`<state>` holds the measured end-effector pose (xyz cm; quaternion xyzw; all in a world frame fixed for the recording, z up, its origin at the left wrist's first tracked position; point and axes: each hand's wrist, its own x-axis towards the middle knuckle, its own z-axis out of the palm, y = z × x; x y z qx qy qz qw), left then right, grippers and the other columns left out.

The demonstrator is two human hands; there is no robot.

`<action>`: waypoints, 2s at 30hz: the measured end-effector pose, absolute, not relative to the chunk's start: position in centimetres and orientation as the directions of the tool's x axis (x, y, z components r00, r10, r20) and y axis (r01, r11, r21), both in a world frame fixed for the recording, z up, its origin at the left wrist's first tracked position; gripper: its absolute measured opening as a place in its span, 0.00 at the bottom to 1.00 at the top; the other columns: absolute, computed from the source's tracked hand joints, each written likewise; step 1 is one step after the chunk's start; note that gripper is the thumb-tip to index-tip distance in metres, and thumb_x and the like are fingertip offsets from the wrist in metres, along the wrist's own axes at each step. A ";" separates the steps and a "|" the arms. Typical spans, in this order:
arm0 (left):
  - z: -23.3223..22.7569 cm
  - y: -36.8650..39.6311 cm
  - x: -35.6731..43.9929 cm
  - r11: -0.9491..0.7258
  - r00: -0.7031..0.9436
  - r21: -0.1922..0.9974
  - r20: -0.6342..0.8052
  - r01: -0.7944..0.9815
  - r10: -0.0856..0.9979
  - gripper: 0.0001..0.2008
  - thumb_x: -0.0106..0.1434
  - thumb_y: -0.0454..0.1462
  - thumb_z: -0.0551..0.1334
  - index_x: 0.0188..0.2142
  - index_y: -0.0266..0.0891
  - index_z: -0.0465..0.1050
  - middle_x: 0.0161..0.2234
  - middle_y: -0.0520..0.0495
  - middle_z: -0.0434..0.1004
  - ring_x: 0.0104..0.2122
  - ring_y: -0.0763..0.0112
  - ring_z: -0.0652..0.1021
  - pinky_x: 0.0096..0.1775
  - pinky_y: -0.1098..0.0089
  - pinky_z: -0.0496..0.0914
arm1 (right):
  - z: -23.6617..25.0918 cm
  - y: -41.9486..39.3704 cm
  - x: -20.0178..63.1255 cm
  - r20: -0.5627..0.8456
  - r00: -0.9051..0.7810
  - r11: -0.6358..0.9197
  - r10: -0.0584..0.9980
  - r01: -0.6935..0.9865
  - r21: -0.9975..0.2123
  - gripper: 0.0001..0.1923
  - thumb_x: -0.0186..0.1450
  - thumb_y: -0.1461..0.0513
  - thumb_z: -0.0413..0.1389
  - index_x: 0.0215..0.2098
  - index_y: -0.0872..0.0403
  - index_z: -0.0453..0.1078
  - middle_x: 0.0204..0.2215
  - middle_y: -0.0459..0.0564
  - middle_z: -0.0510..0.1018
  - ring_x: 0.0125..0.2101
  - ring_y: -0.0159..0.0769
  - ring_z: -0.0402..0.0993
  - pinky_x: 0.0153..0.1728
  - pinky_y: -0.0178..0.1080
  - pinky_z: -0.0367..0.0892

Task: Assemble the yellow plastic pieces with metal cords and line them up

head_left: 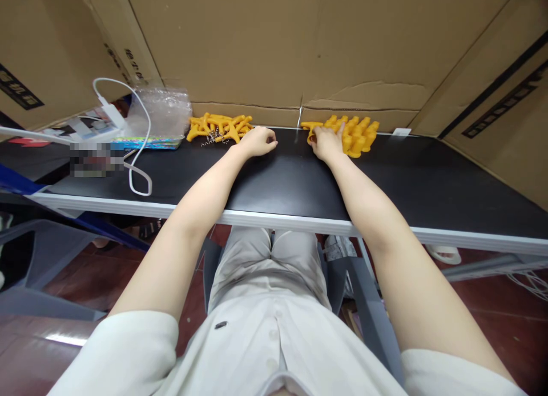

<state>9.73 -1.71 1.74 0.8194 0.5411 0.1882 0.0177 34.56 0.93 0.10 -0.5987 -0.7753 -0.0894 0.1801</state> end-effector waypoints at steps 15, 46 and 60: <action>1.5 -1.5 9.7 -0.412 0.337 0.243 0.298 0.878 0.893 0.16 0.70 0.39 0.60 0.47 0.36 0.87 0.43 0.39 0.88 0.46 0.59 0.84 0.55 0.62 0.77 | 0.4 1.7 35.4 0.371 -0.193 0.272 0.909 0.946 -0.175 0.34 0.68 0.73 0.45 0.68 0.61 0.76 0.65 0.65 0.80 0.67 0.59 0.76 0.79 0.67 0.42; 1.5 -1.5 9.6 -0.432 0.344 0.269 0.319 0.861 0.883 0.15 0.68 0.38 0.61 0.44 0.37 0.86 0.41 0.40 0.87 0.47 0.58 0.83 0.57 0.62 0.75 | 1.4 1.6 36.1 0.275 -0.217 0.268 0.937 0.949 -0.167 0.27 0.66 0.75 0.53 0.58 0.57 0.83 0.64 0.65 0.80 0.69 0.64 0.73 0.77 0.77 0.38; 1.9 -1.9 9.7 -0.418 0.330 0.286 0.309 0.862 0.892 0.14 0.69 0.37 0.61 0.45 0.36 0.86 0.42 0.40 0.87 0.48 0.58 0.83 0.56 0.63 0.75 | 3.1 2.0 38.2 0.512 -0.114 0.291 0.851 0.915 -0.279 0.07 0.76 0.67 0.56 0.42 0.56 0.77 0.58 0.66 0.81 0.66 0.65 0.74 0.73 0.75 0.57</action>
